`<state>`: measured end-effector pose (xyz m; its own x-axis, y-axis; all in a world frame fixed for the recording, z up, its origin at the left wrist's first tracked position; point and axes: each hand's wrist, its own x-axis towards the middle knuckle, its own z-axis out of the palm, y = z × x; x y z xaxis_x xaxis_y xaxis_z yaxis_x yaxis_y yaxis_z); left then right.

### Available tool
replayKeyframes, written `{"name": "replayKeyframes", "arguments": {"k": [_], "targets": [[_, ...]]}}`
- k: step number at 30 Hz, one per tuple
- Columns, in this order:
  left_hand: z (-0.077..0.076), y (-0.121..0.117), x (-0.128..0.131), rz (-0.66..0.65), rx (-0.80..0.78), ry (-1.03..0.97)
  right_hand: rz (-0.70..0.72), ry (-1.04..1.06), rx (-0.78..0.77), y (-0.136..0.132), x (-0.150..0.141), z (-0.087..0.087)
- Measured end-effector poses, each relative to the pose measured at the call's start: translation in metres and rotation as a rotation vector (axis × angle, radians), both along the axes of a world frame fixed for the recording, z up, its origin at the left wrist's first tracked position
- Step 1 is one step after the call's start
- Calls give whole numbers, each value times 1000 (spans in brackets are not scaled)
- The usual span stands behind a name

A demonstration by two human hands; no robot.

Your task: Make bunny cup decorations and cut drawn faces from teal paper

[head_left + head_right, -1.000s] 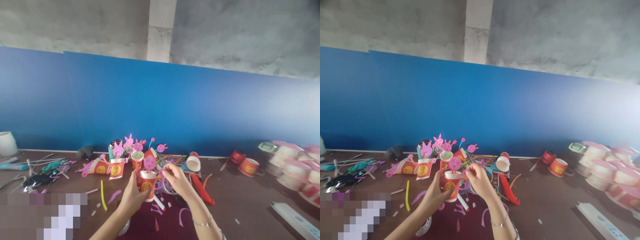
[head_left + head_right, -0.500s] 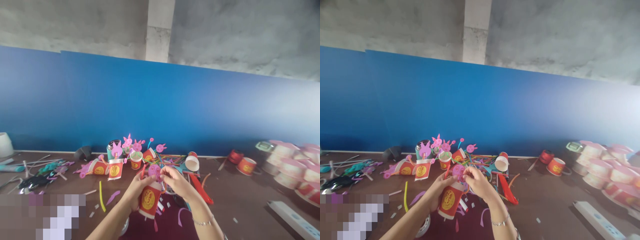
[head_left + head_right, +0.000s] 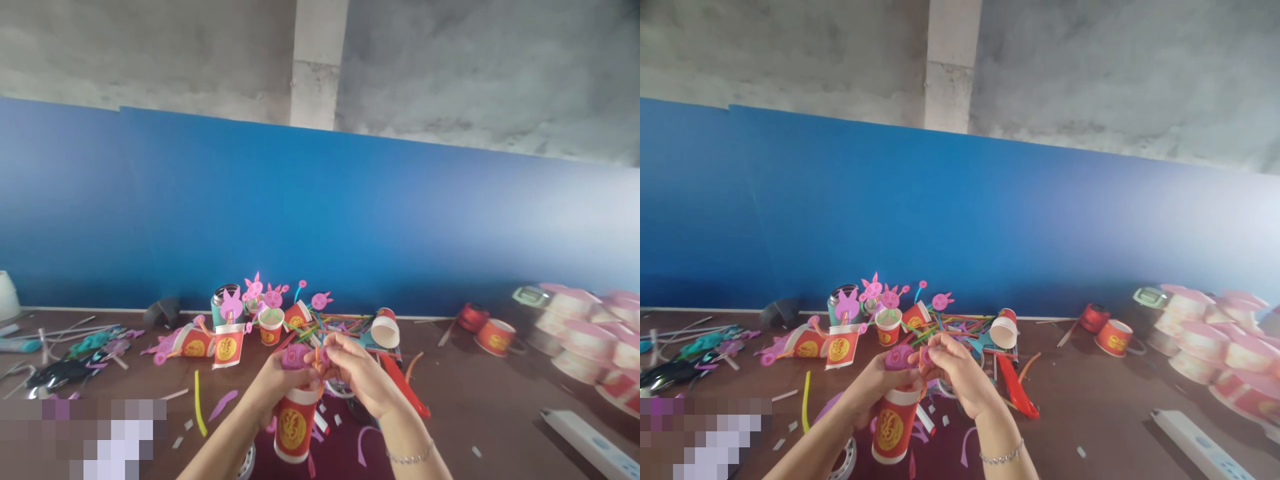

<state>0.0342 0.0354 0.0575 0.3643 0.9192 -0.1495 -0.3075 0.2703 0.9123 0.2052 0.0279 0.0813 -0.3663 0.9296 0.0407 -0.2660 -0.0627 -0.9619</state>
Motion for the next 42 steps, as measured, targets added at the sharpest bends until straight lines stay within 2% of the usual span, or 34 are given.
{"name": "replayKeyframes", "arguments": {"k": [3,12,17,19,23,29,31,34,37,39,42], "targets": [[2,-1,-1,-16,-7,5,30,-18,8,-2,-1,0],[-2,-4,2,-45,-120,-156,43,-49,43,-4,-1,3],[-1,-3,1,-21,-78,-139,62,-58,35,-5,-4,6],[-1,-3,1,8,-54,-80,-20,-122,51,-4,-5,8],[2,-3,0,81,-30,26,-272,-264,94,2,-7,4],[6,-4,1,72,-36,27,-338,-350,140,10,-9,-8],[5,-4,2,90,-53,-5,-426,-388,168,10,-8,-8],[1,-3,4,93,-20,-3,-546,-443,298,7,-8,-2],[-3,-4,7,69,34,27,-443,-470,360,1,-12,4],[-5,-5,10,65,25,41,-343,-451,258,-1,-17,3],[-5,-6,9,67,8,18,-351,-379,111,1,-20,-1]]}}
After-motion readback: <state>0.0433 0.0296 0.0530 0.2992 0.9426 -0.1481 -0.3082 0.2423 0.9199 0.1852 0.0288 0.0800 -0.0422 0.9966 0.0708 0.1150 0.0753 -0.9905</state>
